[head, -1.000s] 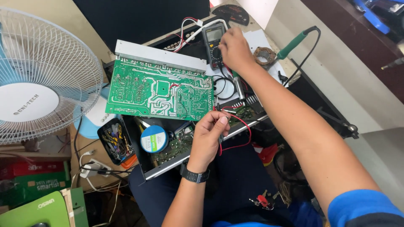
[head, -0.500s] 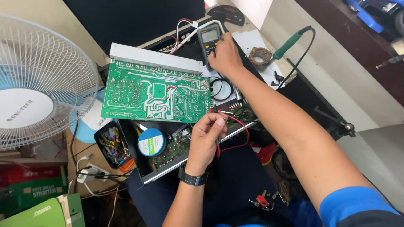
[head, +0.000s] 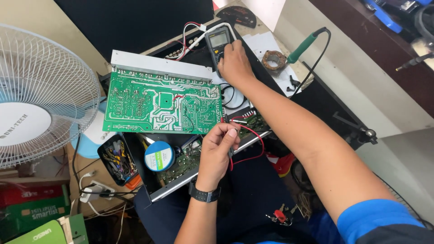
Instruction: Repairing an electronic circuit board by inspecting components and testing circuits with a multimeter.
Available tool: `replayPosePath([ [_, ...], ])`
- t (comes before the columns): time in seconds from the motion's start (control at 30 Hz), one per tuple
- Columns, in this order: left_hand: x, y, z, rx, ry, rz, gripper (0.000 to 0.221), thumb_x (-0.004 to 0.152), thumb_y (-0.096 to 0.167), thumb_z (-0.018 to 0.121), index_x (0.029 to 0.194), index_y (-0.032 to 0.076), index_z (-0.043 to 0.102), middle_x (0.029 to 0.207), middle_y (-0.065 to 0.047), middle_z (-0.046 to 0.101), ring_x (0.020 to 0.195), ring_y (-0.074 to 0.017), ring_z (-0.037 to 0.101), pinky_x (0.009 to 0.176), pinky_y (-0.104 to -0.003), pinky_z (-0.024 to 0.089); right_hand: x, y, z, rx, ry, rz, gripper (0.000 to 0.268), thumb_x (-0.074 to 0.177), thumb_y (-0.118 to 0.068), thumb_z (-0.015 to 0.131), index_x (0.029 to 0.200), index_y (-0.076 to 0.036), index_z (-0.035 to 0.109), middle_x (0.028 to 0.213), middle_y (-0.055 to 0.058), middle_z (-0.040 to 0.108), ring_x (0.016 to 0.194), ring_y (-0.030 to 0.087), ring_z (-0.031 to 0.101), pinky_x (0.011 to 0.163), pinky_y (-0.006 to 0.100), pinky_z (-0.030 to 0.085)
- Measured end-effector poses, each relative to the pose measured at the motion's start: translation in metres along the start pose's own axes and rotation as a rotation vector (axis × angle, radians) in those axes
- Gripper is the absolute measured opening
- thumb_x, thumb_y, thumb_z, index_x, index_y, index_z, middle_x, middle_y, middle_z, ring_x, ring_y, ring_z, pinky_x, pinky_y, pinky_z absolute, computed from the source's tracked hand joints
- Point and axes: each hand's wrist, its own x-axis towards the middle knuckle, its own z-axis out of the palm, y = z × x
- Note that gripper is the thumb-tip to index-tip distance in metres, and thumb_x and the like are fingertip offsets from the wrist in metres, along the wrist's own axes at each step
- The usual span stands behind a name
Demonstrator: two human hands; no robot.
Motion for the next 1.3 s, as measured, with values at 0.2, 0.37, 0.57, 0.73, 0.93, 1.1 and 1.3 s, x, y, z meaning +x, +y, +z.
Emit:
replayPosePath([
  [0.2, 0.001, -0.002, 0.000, -0.013, -0.004, 0.014, 0.015, 0.114, 0.022, 0.074, 0.109, 0.008, 0.074, 0.104, -0.010, 0.076, 0.078, -0.0130, 0.062, 0.077, -0.028, 0.055, 0.000, 0.004, 0.002, -0.047, 0.048, -0.073, 0.023, 0.109, -0.017, 0.071, 0.120, 0.003, 0.063, 0.124, 0.023, 0.051, 0.105, 0.050, 0.061, 0.084, 0.057, 0.059],
  [0.37, 0.004, -0.013, 0.003, -0.110, 0.095, -0.002, 0.015, 0.112, 0.012, 0.076, 0.114, -0.003, 0.074, 0.117, -0.018, 0.077, 0.087, -0.0164, 0.070, 0.070, -0.027, 0.056, -0.005, 0.008, 0.000, 0.052, 0.146, -0.124, 0.029, 0.100, -0.018, 0.076, 0.107, 0.010, 0.076, 0.122, 0.028, 0.061, 0.108, 0.054, 0.073, 0.090, 0.060, 0.065],
  [0.57, 0.005, -0.013, 0.004, -0.091, 0.107, -0.001, 0.015, 0.112, 0.012, 0.075, 0.112, -0.003, 0.073, 0.116, -0.020, 0.076, 0.086, -0.0177, 0.068, 0.068, -0.028, 0.056, -0.008, -0.001, -0.007, 0.076, 0.122, -0.044, 0.033, 0.104, -0.026, 0.068, 0.106, 0.005, 0.079, 0.117, 0.022, 0.062, 0.103, 0.046, 0.075, 0.082, 0.056, 0.066],
  [0.73, 0.006, -0.015, 0.004, -0.089, 0.118, -0.007, 0.016, 0.113, 0.012, 0.074, 0.113, -0.004, 0.072, 0.116, -0.019, 0.077, 0.086, -0.0174, 0.068, 0.068, -0.028, 0.056, -0.008, -0.008, -0.013, 0.052, 0.136, -0.026, 0.033, 0.103, -0.026, 0.069, 0.105, 0.005, 0.078, 0.118, 0.021, 0.062, 0.107, 0.047, 0.073, 0.073, 0.056, 0.068],
  [0.93, 0.006, -0.014, 0.006, -0.090, 0.130, -0.008, 0.016, 0.112, 0.011, 0.075, 0.112, -0.005, 0.072, 0.115, -0.021, 0.076, 0.085, -0.0189, 0.068, 0.067, -0.029, 0.056, -0.011, -0.017, -0.024, 0.013, 0.144, -0.033, 0.030, 0.104, -0.023, 0.069, 0.108, 0.005, 0.077, 0.120, 0.021, 0.061, 0.113, 0.044, 0.070, 0.069, 0.056, 0.070],
  [1.1, 0.006, -0.012, 0.006, -0.096, 0.125, 0.000, 0.015, 0.112, 0.011, 0.075, 0.111, -0.004, 0.073, 0.114, -0.020, 0.076, 0.085, -0.0191, 0.069, 0.067, -0.029, 0.056, -0.008, -0.013, -0.015, 0.042, 0.141, -0.007, 0.027, 0.106, -0.020, 0.065, 0.109, 0.004, 0.077, 0.124, 0.021, 0.059, 0.116, 0.046, 0.069, 0.066, 0.061, 0.069],
  [1.3, 0.006, -0.018, -0.002, -0.084, 0.087, -0.019, 0.015, 0.110, 0.017, 0.077, 0.110, 0.002, 0.075, 0.119, -0.014, 0.079, 0.083, -0.0133, 0.067, 0.071, -0.029, 0.054, -0.001, -0.018, -0.013, 0.048, 0.081, 0.108, 0.034, 0.108, -0.030, 0.063, 0.113, 0.001, 0.077, 0.127, 0.019, 0.053, 0.120, 0.050, 0.063, 0.083, 0.074, 0.060],
])
